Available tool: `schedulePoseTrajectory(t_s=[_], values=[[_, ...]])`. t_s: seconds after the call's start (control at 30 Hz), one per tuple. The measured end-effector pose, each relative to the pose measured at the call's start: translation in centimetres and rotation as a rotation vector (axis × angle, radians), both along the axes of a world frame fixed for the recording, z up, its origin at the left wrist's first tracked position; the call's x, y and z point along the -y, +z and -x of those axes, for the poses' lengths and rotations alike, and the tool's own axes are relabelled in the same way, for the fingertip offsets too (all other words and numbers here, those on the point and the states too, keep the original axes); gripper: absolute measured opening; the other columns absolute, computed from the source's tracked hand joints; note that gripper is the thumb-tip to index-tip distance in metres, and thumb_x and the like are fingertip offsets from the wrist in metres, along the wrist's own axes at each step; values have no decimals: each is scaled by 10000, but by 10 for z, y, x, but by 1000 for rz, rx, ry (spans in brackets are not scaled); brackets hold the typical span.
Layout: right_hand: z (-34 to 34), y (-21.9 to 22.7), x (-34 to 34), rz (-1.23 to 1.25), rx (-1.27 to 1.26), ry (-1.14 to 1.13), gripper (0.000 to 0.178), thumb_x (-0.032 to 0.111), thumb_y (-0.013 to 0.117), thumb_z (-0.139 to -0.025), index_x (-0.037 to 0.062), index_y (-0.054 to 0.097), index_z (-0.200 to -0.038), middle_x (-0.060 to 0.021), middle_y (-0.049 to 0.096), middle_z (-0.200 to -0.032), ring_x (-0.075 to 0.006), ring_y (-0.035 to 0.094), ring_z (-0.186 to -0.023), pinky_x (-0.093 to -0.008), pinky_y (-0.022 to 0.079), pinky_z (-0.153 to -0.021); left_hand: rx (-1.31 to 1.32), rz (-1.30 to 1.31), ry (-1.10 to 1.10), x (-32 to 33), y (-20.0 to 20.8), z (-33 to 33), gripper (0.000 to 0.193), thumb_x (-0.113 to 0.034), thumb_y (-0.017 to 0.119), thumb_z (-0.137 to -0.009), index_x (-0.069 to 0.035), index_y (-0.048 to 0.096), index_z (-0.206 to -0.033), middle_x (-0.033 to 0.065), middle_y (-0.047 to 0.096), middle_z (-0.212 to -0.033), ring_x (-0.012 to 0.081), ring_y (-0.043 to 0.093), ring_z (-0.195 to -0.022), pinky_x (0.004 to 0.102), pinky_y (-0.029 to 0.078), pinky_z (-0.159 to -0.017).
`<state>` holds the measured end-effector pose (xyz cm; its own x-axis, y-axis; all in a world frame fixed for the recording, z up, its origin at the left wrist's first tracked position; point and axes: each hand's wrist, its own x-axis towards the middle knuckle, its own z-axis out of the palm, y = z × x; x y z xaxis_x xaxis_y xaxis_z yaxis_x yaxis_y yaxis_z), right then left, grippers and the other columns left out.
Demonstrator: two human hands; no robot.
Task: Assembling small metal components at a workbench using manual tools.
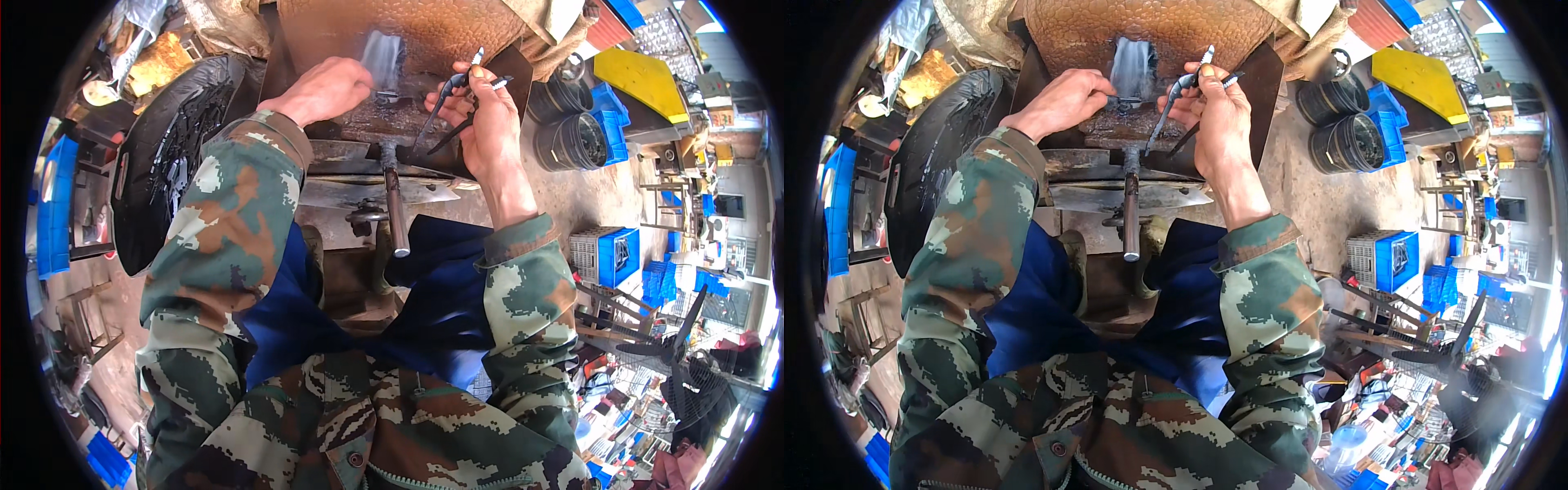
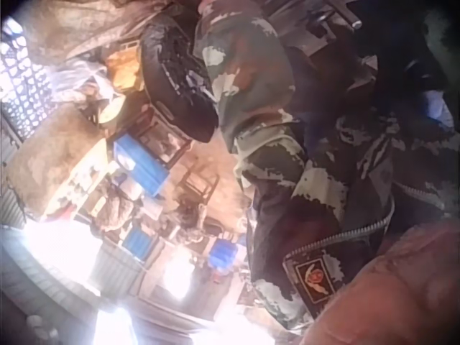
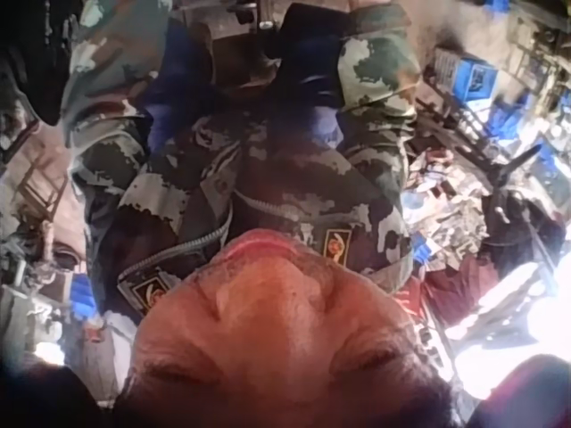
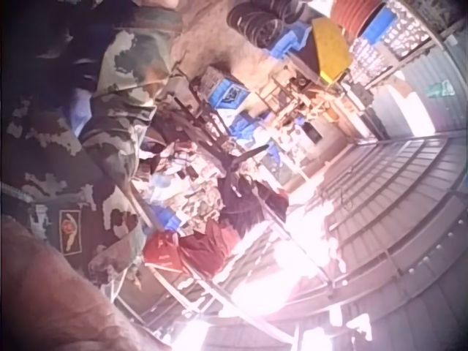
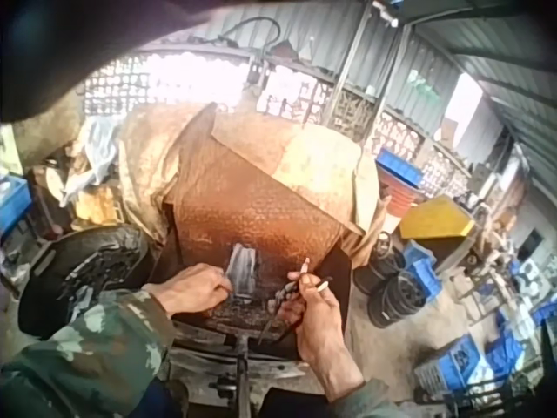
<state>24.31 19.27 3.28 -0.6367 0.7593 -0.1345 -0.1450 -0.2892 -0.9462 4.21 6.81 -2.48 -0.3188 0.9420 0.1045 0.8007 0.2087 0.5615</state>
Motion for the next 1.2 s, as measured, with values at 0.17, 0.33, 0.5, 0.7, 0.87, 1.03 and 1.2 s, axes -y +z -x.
schedulePoseTrajectory(t_s=[0.17, 0.33, 0.5, 0.7, 0.87, 1.03, 1.2], values=[[-7, 5, 9, 97, -13, -9, 268, 238, 456, -1050, 11, 583, -1115, -83, 541, -848, -240, 673, -695, -386, 604, -627, 94, 69, 82, 8, 12, 4, 272, -137, 590, -907, 17, 685, -1109, 183, 702, -1060, 325, 671, -1015, 384, 514, -882], [-23, -10, 4, 71, 21, 70, 232, 259, 582, -1001, 41, 593, -1077, -23, 521, -776, -108, 466, -525, -356, 541, -535, 130, 117, 196, 9, 18, 13, 288, -181, 579, -933, 10, 686, -1120, 154, 706, -1128, 285, 669, -1058, 354, 502, -932], [-36, -12, 29, -117, 154, 72, 131, 177, 648, -953, 46, 651, -947, -6, 563, -684, -63, 468, -527, -251, 445, -440, 156, 156, 243, 18, 2, 31, 300, -218, 590, -926, -10, 691, -1117, 143, 717, -1085, 263, 671, -1041, 348, 500, -918], [-66, -31, 43, -825, 345, 388, 230, 71, 586, -907, 23, 668, -1117, -134, 708, -934, -217, 669, -778, -336, 540, -663, 225, 186, 300, 20, 0, 29, 279, -257, 597, -920, -33, 705, -1047, 70, 684, -850, 162, 621, -760, 317, 497, -735], [-80, -36, 68, -1314, 356, 653, 443, -26, 601, -759, 74, 624, -1189, -91, 606, -1272, -346, 649, -1033, -431, 548, -859, 251, 146, 313, 22, 2, 29, 263, -253, 595, -915, -43, 713, -1019, 53, 656, -786, 133, 571, -655, 297, 479, -660], [-77, -34, 65, -1349, 385, 730, 499, -39, 611, -721, 79, 601, -1206, -68, 570, -1323, -335, 640, -1054, -447, 557, -834, 246, 111, 332, 18, 2, 27, 278, -261, 588, -909, -38, 712, -1019, 67, 684, -806, 155, 635, -731, 323, 501, -711], [-57, -28, 55, -1312, 157, 443, 382, -44, 632, -764, 45, 642, -1135, -131, 642, -1211, -350, 636, -1086, -403, 544, -908, 168, 5, 413, 11, 4, 28, 285, -278, 589, -915, -49, 715, -1029, 108, 717, -891, 221, 679, -856, 345, 502, -838]])
